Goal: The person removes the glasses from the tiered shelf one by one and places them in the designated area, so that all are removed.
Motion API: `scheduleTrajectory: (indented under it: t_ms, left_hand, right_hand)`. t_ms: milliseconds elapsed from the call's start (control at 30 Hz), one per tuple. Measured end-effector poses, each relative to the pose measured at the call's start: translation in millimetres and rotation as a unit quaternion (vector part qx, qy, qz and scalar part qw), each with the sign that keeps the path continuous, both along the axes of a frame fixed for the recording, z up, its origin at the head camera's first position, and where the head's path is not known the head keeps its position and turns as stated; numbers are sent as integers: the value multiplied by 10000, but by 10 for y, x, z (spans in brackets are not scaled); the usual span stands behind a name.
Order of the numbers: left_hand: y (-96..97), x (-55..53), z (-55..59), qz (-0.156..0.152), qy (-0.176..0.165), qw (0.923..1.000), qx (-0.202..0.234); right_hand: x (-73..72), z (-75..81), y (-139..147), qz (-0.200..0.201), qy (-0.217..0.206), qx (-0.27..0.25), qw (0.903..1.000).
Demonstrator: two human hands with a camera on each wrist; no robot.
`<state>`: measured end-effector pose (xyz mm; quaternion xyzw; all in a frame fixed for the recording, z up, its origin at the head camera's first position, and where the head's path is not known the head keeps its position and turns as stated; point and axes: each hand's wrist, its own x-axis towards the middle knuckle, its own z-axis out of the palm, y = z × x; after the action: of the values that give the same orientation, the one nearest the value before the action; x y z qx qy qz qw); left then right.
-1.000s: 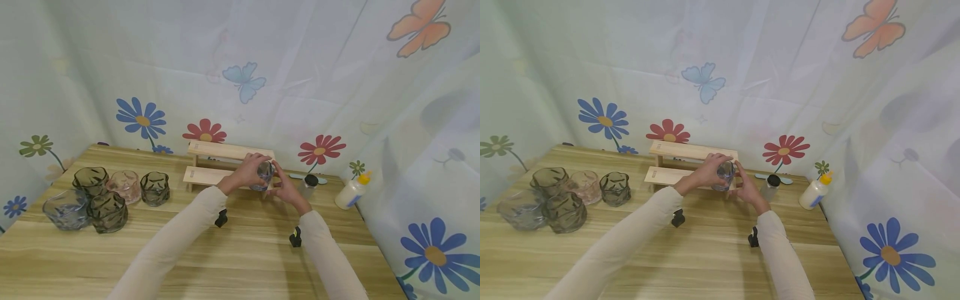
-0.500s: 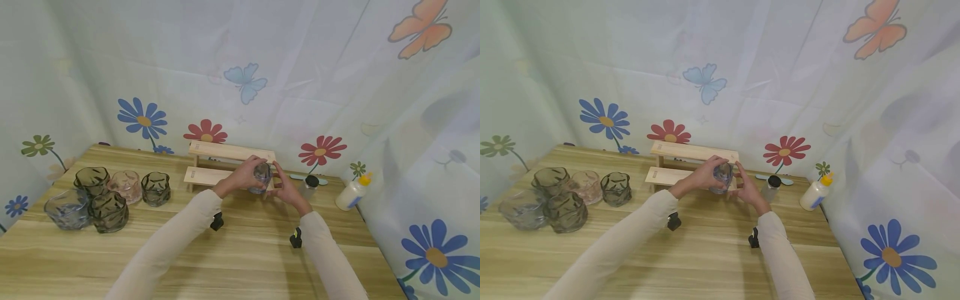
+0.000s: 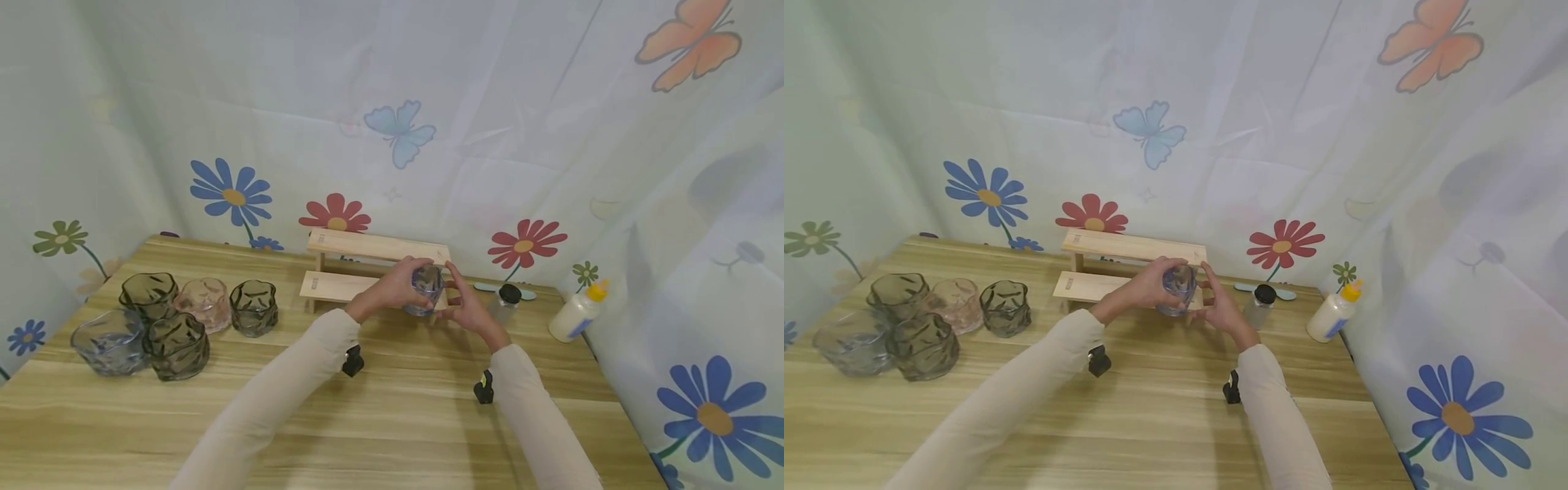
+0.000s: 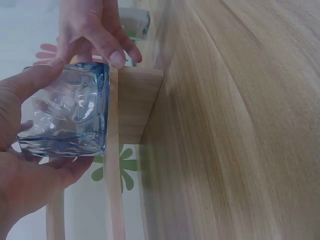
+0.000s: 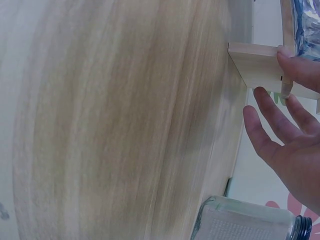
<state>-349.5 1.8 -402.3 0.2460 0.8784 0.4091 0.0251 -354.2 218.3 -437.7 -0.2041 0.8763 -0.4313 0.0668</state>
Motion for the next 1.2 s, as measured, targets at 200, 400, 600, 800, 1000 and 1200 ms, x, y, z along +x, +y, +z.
scheduleTrajectory:
  t_ms: [200,400,600,800,1000,1200]
  left_hand:
    - [-25,-10,-1,-63,-24,10000,45]
    - [-54,7,-3,-160,71,9998,57]
    - [-102,54,-35,-246,193,9995,-34]
    - [-175,119,-51,-355,340,9988,68]
    - [-244,194,-53,-371,455,9983,-53]
    - [-322,265,-75,-489,607,9970,33]
  right_hand:
    - [5,20,-4,43,-129,6,9999]
    - [5,17,-2,50,-135,-31,9999]
    - [4,5,7,12,-78,-52,10000]
    - [-6,-10,10,60,16,-113,9999]
    - [-29,-29,22,121,7,-202,9997]
    - [-20,-19,11,104,-44,-212,9997]
